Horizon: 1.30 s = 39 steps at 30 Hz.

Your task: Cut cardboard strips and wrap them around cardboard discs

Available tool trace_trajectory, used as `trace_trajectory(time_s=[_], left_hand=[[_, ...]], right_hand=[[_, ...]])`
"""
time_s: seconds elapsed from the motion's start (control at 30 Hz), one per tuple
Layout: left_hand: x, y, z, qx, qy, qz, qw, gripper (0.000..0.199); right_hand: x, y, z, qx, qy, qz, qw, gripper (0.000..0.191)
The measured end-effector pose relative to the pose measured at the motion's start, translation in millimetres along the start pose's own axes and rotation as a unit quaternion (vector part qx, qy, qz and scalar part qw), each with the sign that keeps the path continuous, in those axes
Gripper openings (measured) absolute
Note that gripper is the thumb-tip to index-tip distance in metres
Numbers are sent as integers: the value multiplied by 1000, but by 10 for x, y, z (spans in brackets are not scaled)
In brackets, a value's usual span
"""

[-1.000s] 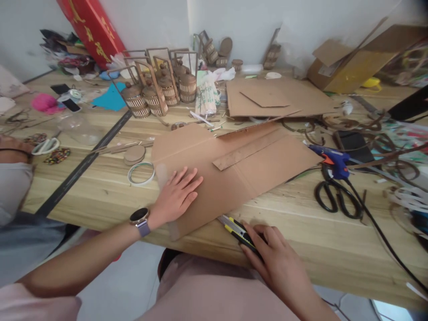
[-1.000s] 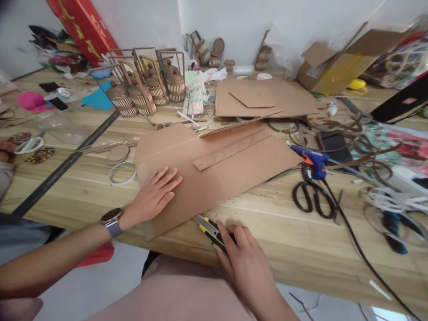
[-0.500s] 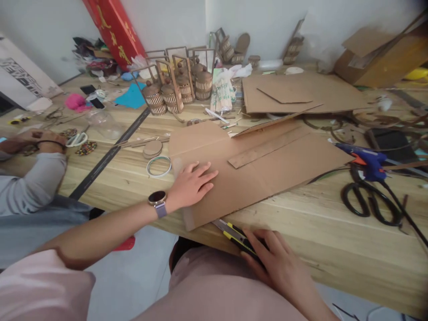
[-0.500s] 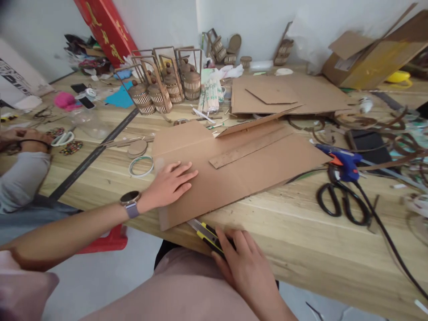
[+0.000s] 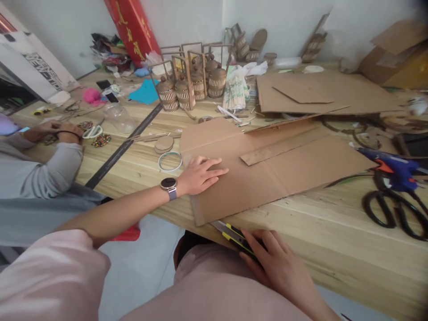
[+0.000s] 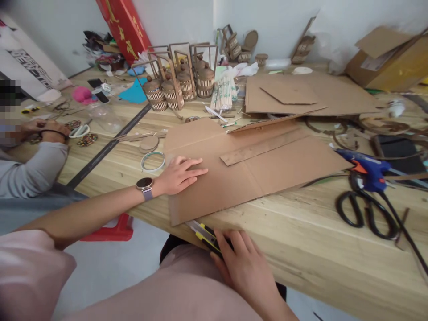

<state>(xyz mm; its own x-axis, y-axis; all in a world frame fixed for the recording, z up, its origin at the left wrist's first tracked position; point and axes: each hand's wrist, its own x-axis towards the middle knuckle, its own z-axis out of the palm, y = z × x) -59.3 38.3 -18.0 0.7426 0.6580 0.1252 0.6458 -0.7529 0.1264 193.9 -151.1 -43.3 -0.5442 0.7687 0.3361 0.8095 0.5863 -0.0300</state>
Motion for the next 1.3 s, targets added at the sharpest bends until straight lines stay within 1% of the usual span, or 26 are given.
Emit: trace_trajectory(time_s=[0.2, 0.47, 0.7, 0.9, 1.07, 1.13, 1.17, 1.23, 1.3], left_hand=[[16, 3, -7, -1, 3, -6, 1000, 44], [14, -21, 35, -2, 19, 6, 1000, 42], [14, -45, 51, -8, 24, 18, 1000, 43], [4, -53, 36, -9, 15, 24, 1000, 43], [-10, -61, 29, -13, 17, 28, 999, 43], [-9, -59, 24, -17, 23, 30, 999, 43], [-10, -52, 17, -20, 27, 28, 999, 42], [-30, -17, -16, -24, 41, 16, 999, 42], [-97, 42, -72, -26, 86, -37, 995, 43]], right_hand=[[87, -5, 41, 13, -8, -33, 999, 37], [305, -27, -17, 48, -4, -46, 998, 29], [366, 111, -36, 70, -23, -81, 994, 27], [456, 216, -49, 89, -52, -116, 988, 33], [483, 269, -95, 102, -61, -133, 984, 32], [415, 318, -155, 109, -48, -121, 985, 34], [355, 360, -196, 114, -36, -105, 987, 33], [179, 487, -293, 117, -6, -49, 992, 33], [-76, 673, -392, 100, 19, 30, 994, 36]])
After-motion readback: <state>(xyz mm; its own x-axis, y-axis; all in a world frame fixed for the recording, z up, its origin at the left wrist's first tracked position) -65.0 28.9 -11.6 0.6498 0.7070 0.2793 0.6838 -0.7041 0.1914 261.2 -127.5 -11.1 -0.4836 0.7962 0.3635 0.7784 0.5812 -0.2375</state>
